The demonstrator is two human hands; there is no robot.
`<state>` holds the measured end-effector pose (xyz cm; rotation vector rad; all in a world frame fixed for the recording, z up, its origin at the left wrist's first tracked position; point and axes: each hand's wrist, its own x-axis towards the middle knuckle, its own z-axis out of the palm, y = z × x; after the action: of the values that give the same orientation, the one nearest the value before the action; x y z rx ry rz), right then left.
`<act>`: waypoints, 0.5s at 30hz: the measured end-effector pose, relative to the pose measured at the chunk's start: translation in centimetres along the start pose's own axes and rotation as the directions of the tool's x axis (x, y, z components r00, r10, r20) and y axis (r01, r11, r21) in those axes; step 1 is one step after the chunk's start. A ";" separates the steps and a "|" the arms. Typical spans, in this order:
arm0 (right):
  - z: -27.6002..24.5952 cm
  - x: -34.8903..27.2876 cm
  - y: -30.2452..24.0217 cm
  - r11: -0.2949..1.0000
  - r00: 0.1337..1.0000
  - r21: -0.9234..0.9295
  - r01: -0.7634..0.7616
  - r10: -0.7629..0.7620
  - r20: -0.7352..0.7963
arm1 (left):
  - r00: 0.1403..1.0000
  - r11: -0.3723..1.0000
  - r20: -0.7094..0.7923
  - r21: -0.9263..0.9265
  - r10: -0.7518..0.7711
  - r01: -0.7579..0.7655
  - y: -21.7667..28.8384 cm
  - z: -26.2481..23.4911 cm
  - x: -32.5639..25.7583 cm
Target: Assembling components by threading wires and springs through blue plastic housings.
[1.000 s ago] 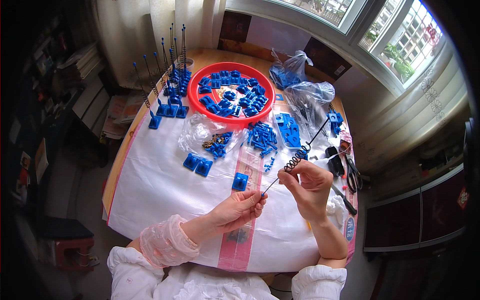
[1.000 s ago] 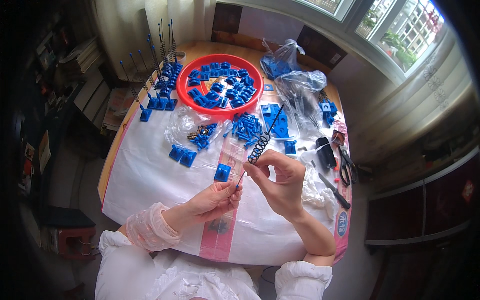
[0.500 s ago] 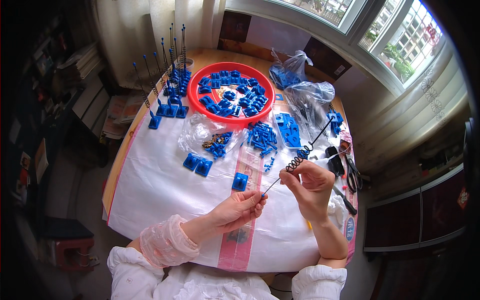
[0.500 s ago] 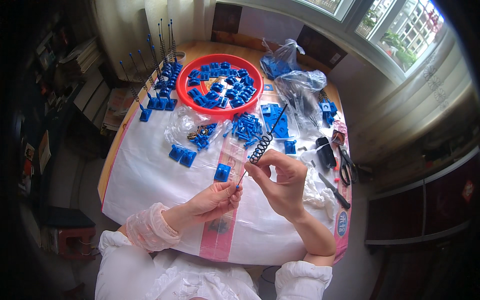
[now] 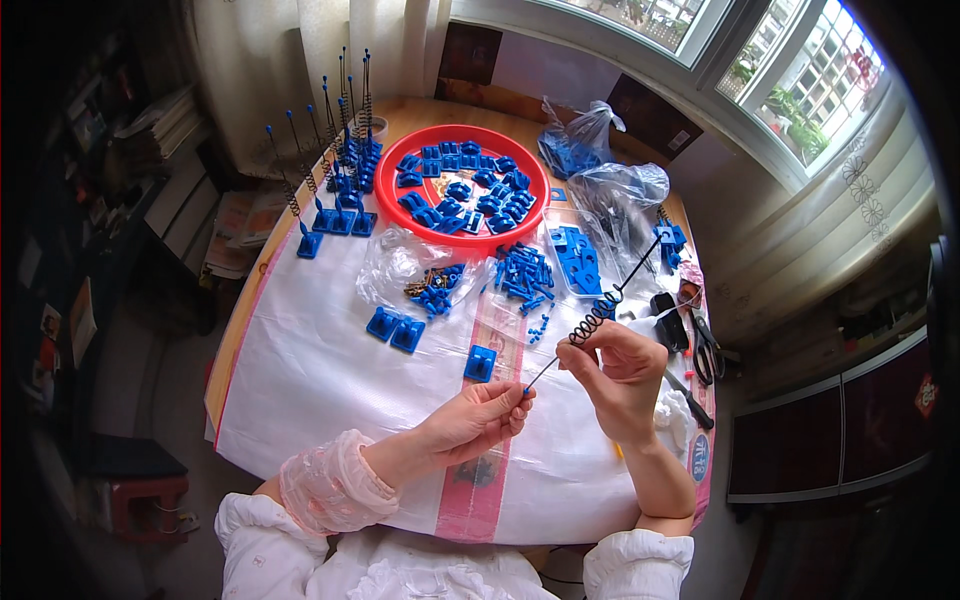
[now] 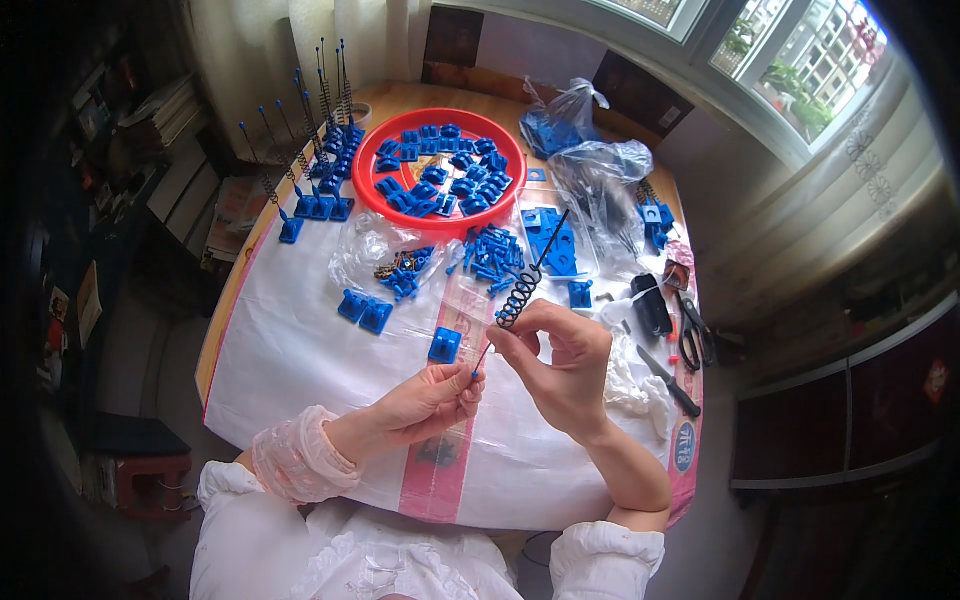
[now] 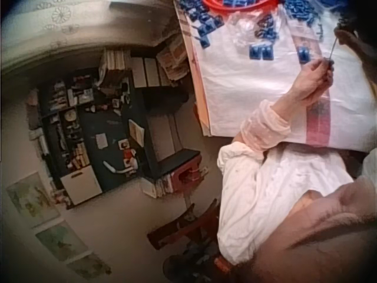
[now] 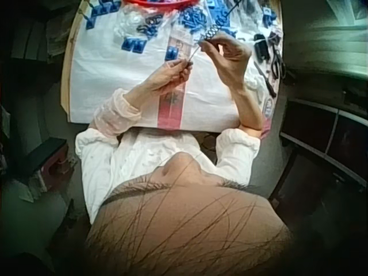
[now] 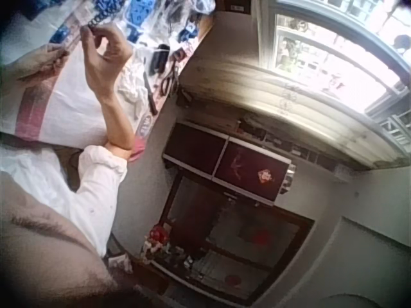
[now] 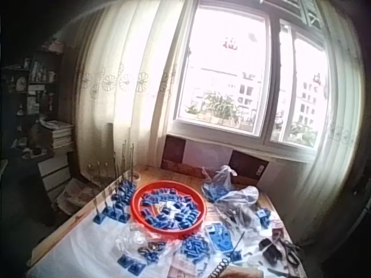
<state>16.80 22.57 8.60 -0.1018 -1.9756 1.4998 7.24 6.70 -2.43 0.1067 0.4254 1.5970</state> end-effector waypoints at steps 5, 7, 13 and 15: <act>-0.7 -0.1 0.2 0.999 0.999 -0.034 0.004 -0.002 0.044 | 1.000 1.000 0.000 -0.001 -0.005 0.005 0.1 0.0 0.0; -0.7 -0.2 0.1 0.999 0.999 -0.033 0.000 0.001 0.044 | 1.000 1.000 -0.003 0.002 -0.006 0.006 0.1 0.0 0.0; -0.6 -0.2 0.2 0.999 0.998 -0.036 0.011 -0.008 0.064 | 1.000 1.000 -0.001 0.007 -0.002 0.002 0.1 0.1 -0.2; -0.4 -0.1 0.1 1.000 0.999 -0.025 0.010 -0.009 0.045 | 1.000 1.000 0.001 -0.001 -0.007 0.007 0.1 0.0 -0.1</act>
<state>17.07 22.86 8.54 -0.0701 -2.0282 1.4832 7.18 6.61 -2.34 0.1059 0.4239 1.5905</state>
